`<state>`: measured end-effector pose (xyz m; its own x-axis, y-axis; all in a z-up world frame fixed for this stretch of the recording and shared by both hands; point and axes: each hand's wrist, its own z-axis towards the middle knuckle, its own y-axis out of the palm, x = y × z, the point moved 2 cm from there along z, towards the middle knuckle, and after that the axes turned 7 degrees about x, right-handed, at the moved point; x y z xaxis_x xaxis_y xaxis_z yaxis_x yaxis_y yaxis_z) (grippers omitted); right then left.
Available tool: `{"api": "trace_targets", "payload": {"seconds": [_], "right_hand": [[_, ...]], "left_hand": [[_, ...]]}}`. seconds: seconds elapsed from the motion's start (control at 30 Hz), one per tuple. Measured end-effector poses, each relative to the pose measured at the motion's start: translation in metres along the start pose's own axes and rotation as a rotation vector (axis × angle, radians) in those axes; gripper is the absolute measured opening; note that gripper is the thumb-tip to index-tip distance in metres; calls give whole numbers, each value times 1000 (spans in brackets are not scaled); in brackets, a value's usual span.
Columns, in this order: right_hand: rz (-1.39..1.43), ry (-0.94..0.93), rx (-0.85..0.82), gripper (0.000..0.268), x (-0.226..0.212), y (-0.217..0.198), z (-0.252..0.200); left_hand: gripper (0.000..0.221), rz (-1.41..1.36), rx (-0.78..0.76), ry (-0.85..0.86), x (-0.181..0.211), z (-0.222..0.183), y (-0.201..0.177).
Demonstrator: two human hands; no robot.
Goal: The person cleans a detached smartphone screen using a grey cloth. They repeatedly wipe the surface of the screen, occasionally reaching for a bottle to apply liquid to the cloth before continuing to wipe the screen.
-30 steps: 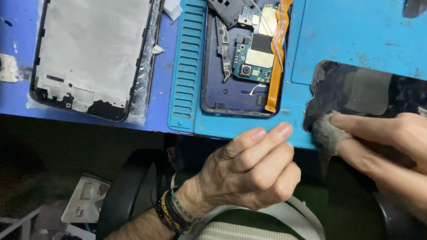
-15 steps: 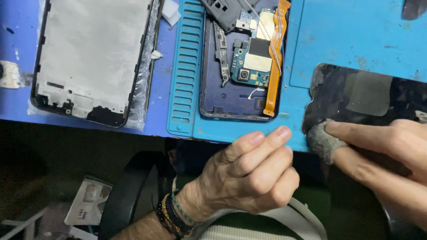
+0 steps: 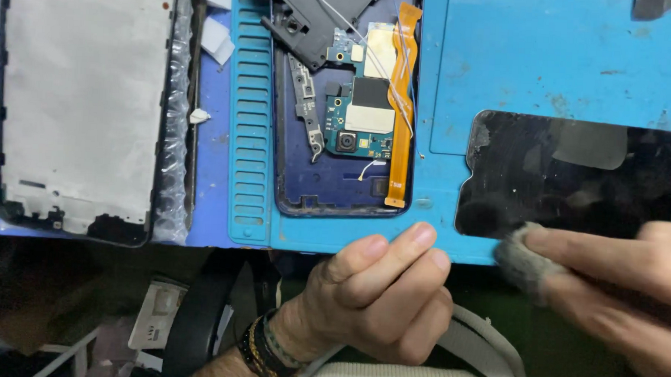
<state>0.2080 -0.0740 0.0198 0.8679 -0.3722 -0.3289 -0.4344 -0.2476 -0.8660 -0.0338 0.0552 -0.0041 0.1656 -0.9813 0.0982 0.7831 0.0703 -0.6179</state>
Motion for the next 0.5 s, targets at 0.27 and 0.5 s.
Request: {"api": "trace_targets", "payload": {"seconds": [0.27, 0.5], "right_hand": [[-161, -133, 3, 51, 46, 23, -29], [99, -99, 172, 38, -50, -22, 16]], "left_hand": [[28, -15, -8, -24, 3, -7, 14], [22, -5, -49, -1, -3, -2, 8]]}}
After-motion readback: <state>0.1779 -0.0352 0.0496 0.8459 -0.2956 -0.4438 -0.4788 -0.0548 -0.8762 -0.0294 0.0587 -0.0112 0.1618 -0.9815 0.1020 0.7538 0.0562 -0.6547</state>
